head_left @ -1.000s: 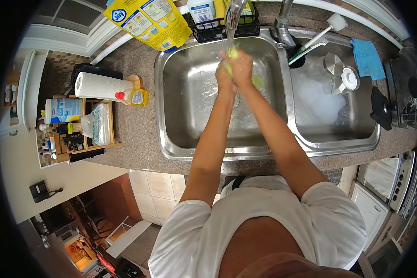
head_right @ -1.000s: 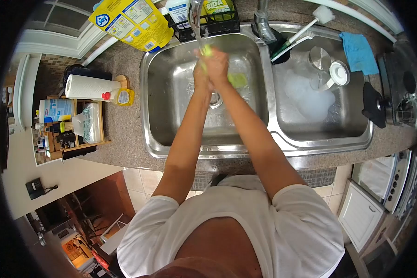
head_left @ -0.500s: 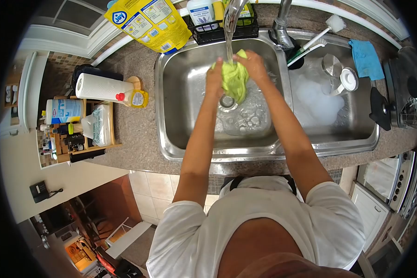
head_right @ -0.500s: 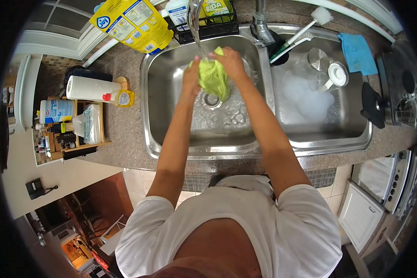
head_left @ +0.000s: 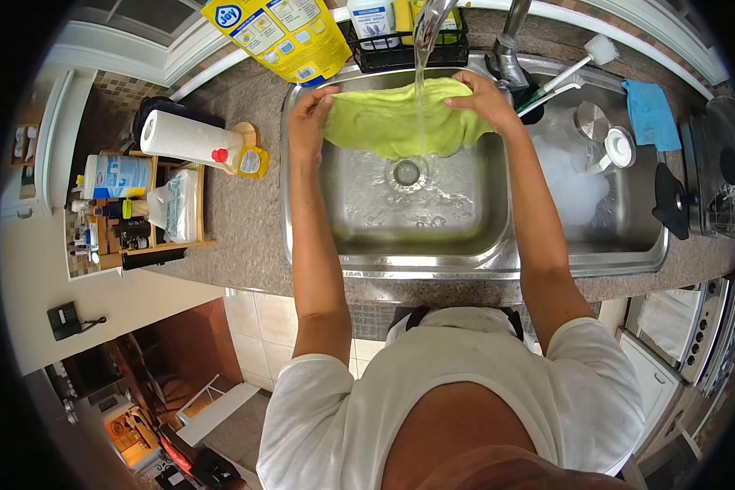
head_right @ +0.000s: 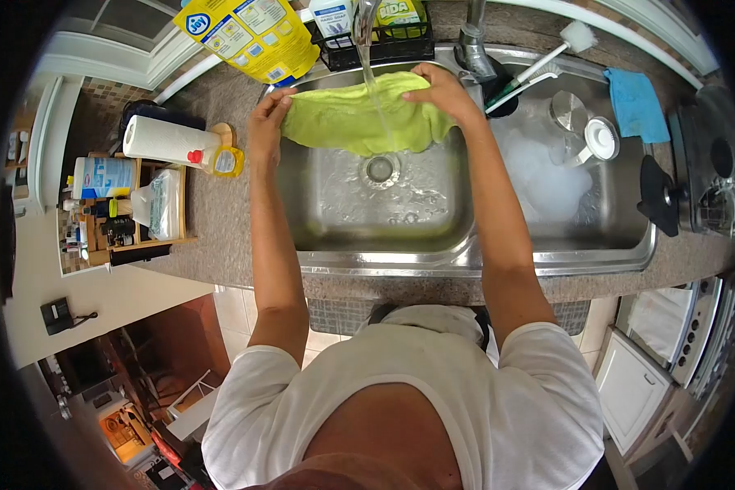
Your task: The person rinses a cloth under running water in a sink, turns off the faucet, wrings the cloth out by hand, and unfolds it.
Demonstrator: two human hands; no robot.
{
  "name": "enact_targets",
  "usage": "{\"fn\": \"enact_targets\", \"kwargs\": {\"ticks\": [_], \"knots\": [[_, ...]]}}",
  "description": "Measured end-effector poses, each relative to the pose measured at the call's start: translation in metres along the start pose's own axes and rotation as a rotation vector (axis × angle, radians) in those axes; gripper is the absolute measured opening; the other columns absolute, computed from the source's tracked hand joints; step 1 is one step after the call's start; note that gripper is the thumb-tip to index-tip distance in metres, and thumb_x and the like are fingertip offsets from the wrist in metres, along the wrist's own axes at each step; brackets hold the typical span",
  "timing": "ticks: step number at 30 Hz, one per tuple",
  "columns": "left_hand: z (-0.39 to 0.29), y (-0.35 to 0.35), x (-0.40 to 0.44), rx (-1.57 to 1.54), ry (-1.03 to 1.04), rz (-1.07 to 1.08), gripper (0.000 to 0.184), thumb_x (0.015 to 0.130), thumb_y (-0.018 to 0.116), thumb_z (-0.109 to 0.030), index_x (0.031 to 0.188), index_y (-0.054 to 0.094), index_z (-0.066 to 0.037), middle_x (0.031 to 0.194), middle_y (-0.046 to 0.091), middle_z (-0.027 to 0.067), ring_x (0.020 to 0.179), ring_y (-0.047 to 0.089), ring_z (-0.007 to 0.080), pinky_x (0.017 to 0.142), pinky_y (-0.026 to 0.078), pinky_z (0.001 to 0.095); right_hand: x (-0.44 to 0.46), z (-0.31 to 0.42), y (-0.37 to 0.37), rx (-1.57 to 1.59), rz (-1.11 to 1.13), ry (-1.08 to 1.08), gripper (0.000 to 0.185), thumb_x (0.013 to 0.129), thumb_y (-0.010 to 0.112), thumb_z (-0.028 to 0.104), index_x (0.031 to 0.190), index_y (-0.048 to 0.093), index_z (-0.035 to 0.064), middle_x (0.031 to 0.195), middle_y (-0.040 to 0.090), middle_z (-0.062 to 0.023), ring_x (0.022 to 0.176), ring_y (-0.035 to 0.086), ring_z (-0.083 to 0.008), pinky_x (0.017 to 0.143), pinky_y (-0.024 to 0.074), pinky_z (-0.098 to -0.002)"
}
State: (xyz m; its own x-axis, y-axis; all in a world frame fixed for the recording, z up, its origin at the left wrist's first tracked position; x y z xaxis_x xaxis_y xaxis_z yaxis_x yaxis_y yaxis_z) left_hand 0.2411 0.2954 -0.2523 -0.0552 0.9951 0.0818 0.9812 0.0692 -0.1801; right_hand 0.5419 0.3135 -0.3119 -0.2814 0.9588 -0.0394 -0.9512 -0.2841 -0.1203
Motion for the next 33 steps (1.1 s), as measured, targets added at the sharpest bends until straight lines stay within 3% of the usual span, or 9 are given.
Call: {"fn": "enact_targets", "kwargs": {"ticks": [6,12,13,17,22,23,27,30,33], "knots": [[-0.049,0.080,-0.014,-0.086,0.068,0.261,0.022,0.084,0.062,-0.009,0.105,0.065,-0.003,0.101,0.063,0.0037,0.088,0.056,0.0106,0.081,0.043,0.0238,0.002,0.053,0.053,-0.013,0.116,-0.208,0.066,0.069,0.076,0.012,0.127,0.044,0.0041,0.119,0.053,-0.0092,0.111,0.048,-0.0144,0.094,0.0366,-0.0271],[-0.072,0.092,-0.018,-0.162,0.176,0.306,0.044,0.080,0.065,-0.007,0.122,0.054,-0.005,0.114,0.061,0.0085,0.109,0.053,0.0166,0.092,0.040,0.0291,0.013,0.040,0.051,0.095,-0.003,-0.150,0.028,0.069,0.069,0.010,0.095,0.059,0.0051,0.088,0.061,-0.0023,0.081,0.057,-0.0143,0.074,0.0457,-0.0287],[-0.070,0.082,-0.016,-0.021,0.149,0.354,0.072,0.071,0.074,-0.011,0.135,0.040,-0.006,0.132,0.048,0.0114,0.121,0.044,0.0203,0.099,0.036,0.0343,0.009,0.040,0.050,0.132,0.002,-0.125,0.025,0.068,0.067,0.007,0.092,0.058,0.0057,0.085,0.059,-0.0011,0.080,0.057,-0.0135,0.073,0.0453,-0.0282],[0.024,0.087,-0.006,0.209,0.169,0.496,0.108,0.055,0.085,-0.024,0.143,0.024,-0.007,0.147,0.021,0.0157,0.134,0.025,0.0284,0.110,0.019,0.0366,0.001,0.059,0.054,0.276,0.097,-0.233,0.019,0.067,0.060,-0.002,0.083,0.053,0.0067,0.082,0.053,0.0009,0.079,0.053,-0.0114,0.073,0.0435,-0.0258],[0.099,0.141,-0.025,-0.250,-0.294,0.537,0.082,0.065,0.079,-0.017,0.134,0.037,-0.005,0.128,0.047,0.0101,0.115,0.048,0.0221,0.094,0.040,0.0318,-0.014,0.092,0.055,0.650,0.187,-0.266,0.023,0.065,0.053,-0.008,0.085,0.053,0.0044,0.092,0.051,-0.0023,0.086,0.052,-0.0124,0.075,0.0428,-0.0250],[0.092,0.143,-0.024,-0.339,-0.243,0.351,0.053,0.075,0.072,-0.016,0.122,0.048,-0.006,0.112,0.056,0.0034,0.105,0.053,0.0150,0.093,0.042,0.0320,-0.015,0.093,0.052,0.708,0.180,-0.280,0.024,0.065,0.052,-0.009,0.084,0.053,0.0039,0.093,0.050,-0.0029,0.087,0.052,-0.0126,0.075,0.0428,-0.0250],[0.095,0.130,-0.007,-0.802,-0.311,0.201,0.047,0.081,0.066,-0.016,0.123,0.047,-0.006,0.113,0.056,0.0046,0.108,0.054,0.0178,0.092,0.045,0.0333,-0.029,0.040,0.010,1.004,-0.045,-0.347,0.023,0.070,0.052,-0.007,0.089,0.053,0.0059,0.096,0.052,-0.0038,0.086,0.053,-0.0134,0.078,0.0432,-0.0252],[0.048,0.107,-0.006,-0.613,-0.153,0.229,0.050,0.081,0.064,-0.012,0.125,0.043,-0.004,0.116,0.054,0.0073,0.110,0.053,0.0191,0.094,0.044,0.0331,-0.048,-0.047,-0.018,0.372,-0.138,-0.002,0.021,0.077,0.059,0.002,0.097,0.055,0.0080,0.095,0.052,-0.0026,0.086,0.052,-0.0121,0.079,0.0432,-0.0255],[0.013,0.114,-0.003,-0.519,-0.057,0.358,0.054,0.073,0.054,0.005,0.124,0.039,-0.005,0.117,0.052,0.0111,0.107,0.054,0.0207,0.091,0.046,0.0329,-0.070,-0.056,-0.008,0.238,0.001,0.250,0.024,0.084,0.057,0.012,0.107,0.058,0.0068,0.107,0.056,-0.0045,0.097,0.055,-0.0134,0.084,0.0424,-0.0258]]}}
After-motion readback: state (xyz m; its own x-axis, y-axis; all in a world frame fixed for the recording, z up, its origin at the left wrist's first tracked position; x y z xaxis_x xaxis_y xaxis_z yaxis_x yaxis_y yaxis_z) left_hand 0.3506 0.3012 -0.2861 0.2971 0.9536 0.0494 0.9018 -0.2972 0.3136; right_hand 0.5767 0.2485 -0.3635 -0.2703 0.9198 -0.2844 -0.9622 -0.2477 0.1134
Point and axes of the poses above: each hand's wrist, its own x-axis towards the middle knuckle, its own y-axis out of the palm, z = x × y, the point moved 5 cm from there along x, towards the middle knuckle
